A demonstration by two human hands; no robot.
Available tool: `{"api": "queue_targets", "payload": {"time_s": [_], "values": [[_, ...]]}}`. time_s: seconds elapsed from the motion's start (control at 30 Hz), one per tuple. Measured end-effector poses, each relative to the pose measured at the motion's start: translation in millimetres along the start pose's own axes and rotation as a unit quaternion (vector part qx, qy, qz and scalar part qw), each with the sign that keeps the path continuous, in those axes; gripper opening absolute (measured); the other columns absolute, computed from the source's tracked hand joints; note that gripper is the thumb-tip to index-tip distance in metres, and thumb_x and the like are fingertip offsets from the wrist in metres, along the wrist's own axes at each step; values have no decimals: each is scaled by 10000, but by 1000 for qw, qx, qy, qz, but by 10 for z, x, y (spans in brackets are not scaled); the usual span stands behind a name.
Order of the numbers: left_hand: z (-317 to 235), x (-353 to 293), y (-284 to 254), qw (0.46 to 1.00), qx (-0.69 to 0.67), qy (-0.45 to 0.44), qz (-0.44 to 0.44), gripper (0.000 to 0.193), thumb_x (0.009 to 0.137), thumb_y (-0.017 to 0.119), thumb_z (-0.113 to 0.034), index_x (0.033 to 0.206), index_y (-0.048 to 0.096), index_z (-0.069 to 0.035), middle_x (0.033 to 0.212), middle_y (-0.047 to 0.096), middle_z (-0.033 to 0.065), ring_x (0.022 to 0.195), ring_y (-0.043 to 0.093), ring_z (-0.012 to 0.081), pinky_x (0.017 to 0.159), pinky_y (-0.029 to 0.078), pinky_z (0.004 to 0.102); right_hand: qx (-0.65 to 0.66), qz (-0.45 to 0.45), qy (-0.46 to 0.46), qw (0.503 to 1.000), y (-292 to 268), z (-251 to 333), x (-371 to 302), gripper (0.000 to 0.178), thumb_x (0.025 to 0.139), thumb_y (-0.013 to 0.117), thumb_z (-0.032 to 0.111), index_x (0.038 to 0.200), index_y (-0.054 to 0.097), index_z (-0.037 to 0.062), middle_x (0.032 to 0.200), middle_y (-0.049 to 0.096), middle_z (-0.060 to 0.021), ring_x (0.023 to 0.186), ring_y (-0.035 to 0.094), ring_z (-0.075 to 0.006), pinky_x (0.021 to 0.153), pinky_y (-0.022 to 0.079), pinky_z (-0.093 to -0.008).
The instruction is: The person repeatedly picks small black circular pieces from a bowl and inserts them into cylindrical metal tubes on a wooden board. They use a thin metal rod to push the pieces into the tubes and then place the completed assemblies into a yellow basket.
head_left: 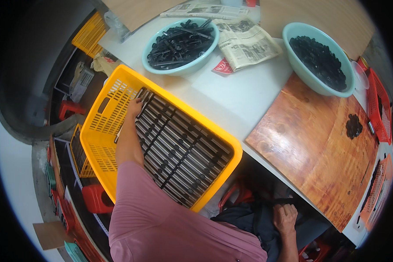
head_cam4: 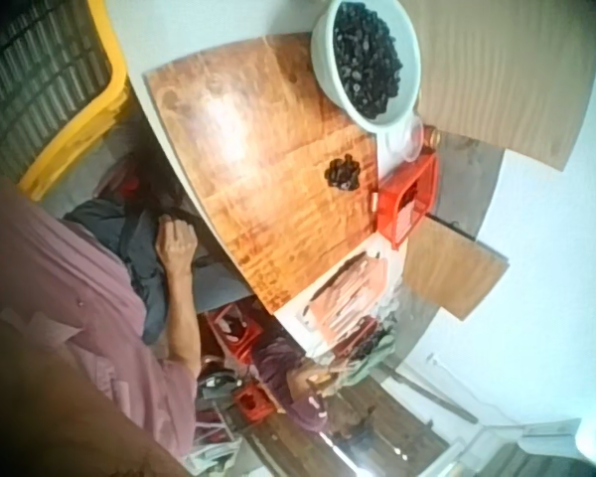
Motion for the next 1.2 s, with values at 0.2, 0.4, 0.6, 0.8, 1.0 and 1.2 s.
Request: {"api": "queue_targets", "payload": {"time_s": [0.2, 0.4, 0.6, 0.8, 1.0, 1.2], "values": [[151, 160, 46, 991, -94, 95, 16, 520, 914, 550, 49, 1428, 527, -24, 1408, 586, 187, 1333, 537, 317, 1092, 434, 389, 16, -15, 24, 999, 1, 6, -41, 159, 741, 746, 34, 847, 631, 58, 756, 563, -109, 680, 563, -294, 638, 432, -400], [194, 284, -55, 990, -30, 138, 9, 467, 910, 582, -22, 1376, 566, -1, 1342, 619, 229, 1256, 591, 350, 1045, 467, 407, 15, -8, 19, 1000, 13, 21, 5, 151, 741, 744, 30, 842, 633, 51, 754, 567, -114, 680, 564, -303, 638, 434, -399], [-145, 69, -96, 993, 48, 106, 7, 445, 907, 607, -62, 1347, 588, 2, 1263, 662, 232, 1177, 639, 358, 1003, 497, 424, 0, -3, 34, 999, 9, 42, 1, 143, 747, 740, 34, 843, 635, 48, 750, 565, -117, 678, 567, -307, 640, 439, -403], [-146, -79, -155, 988, 88, 126, 20, 449, 917, 602, -61, 1363, 582, -15, 1275, 657, 224, 1201, 626, 353, 1004, 498, 435, 3, 8, 34, 999, 55, 7, 10, 149, 747, 738, 33, 850, 631, 48, 746, 555, -118, 678, 561, -311, 644, 440, -410], [7, 17, -172, 987, 115, 115, 13, 486, 859, 622, -19, 1344, 607, -42, 1246, 664, 233, 1185, 622, 379, 1006, 498, 448, 1, -3, 38, 999, 28, 9, 1, 148, 746, 731, 21, 840, 621, 53, 744, 548, -116, 684, 558, -311, 653, 441, -412], [85, 70, -115, 982, 149, 120, 4, 488, 845, 629, -25, 1333, 616, -35, 1230, 667, 236, 1176, 614, 394, 1019, 485, 450, 5, 4, 53, 999, 45, -15, -15, 147, 747, 732, 24, 843, 625, 57, 749, 556, -109, 695, 569, -309, 663, 447, -410]]}}
Point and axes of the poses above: each hand's wrist, its own x-axis towards the middle knuckle, its own y-axis out of the palm, z = x × y, the point moved 7 cm from there along x, towards the middle knuckle
